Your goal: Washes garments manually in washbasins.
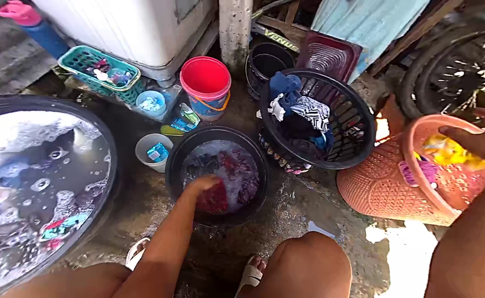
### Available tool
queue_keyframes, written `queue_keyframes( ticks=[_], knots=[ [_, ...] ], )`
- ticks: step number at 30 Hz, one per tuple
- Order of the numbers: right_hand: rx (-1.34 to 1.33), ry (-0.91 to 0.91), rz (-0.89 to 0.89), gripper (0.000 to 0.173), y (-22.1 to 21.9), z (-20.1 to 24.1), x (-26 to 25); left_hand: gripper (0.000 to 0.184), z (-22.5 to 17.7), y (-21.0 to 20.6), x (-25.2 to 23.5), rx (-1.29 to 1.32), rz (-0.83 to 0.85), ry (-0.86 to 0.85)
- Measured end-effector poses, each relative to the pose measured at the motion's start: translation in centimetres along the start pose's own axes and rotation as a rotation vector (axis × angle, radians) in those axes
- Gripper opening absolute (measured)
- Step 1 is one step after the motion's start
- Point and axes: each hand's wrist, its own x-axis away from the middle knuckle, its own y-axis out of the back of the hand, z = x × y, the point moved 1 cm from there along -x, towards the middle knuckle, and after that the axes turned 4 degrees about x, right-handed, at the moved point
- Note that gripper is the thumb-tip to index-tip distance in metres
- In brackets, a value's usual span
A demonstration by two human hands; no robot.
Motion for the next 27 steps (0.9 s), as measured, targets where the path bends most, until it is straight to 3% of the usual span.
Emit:
queue_keyframes(
  ticks=[3,6,8,10,11,13,16,18,21,23,25,27],
  knots=[
    [-0.321,0.313,0.310,0.055,0.6,14.9,5.7,0.035,-6.8,6.5,5.0,-0.023,-0.084,-0.245],
    [-0.649,0.603,0.708,0.049,-5.5,27.7,10.3,0.026,-12.1,10.9,12.4,-0.075,-0.225,-0.500],
    [-0.689,0.678,0.885,0.062,-11.3,34.3,13.0,0.023,-14.3,12.1,17.0,0.004,-0.368,-0.680],
    [-0.647,0.665,0.877,0.081,-16.5,39.0,15.1,0.021,-15.4,13.0,20.8,0.090,-0.542,-0.829],
    [-0.668,0.607,0.794,0.083,-18.3,40.5,15.2,0.019,-15.4,13.7,22.5,0.110,-0.637,-0.883],
    [-0.794,0.490,0.644,0.069,-19.5,41.6,13.6,0.018,-13.7,15.7,24.3,0.070,-0.870,-0.926],
    [-1.170,0.433,0.688,0.051,-17.1,40.6,10.8,0.024,-8.4,18.6,22.6,0.090,-1.072,-0.837],
    [-1.299,0.478,0.672,0.040,-14.5,40.3,10.0,0.017,-5.8,18.8,19.7,0.407,-1.058,-0.798],
    [-1.393,0.504,0.526,0.042,-12.9,40.0,9.4,0.021,-3.4,17.5,15.0,1.216,-0.897,-0.775],
    [-1.401,0.489,0.553,0.042,-13.6,39.9,9.1,0.018,-2.2,16.9,12.5,1.509,-0.884,-0.709],
    [-1.408,0.437,0.694,0.036,-14.8,40.0,9.2,0.018,-0.4,16.0,10.2,1.375,-0.958,-0.640],
    [-1.413,0.394,0.782,0.037,-16.3,40.5,9.6,0.026,1.7,14.8,7.7,0.894,-0.968,-0.539]
  ],
)
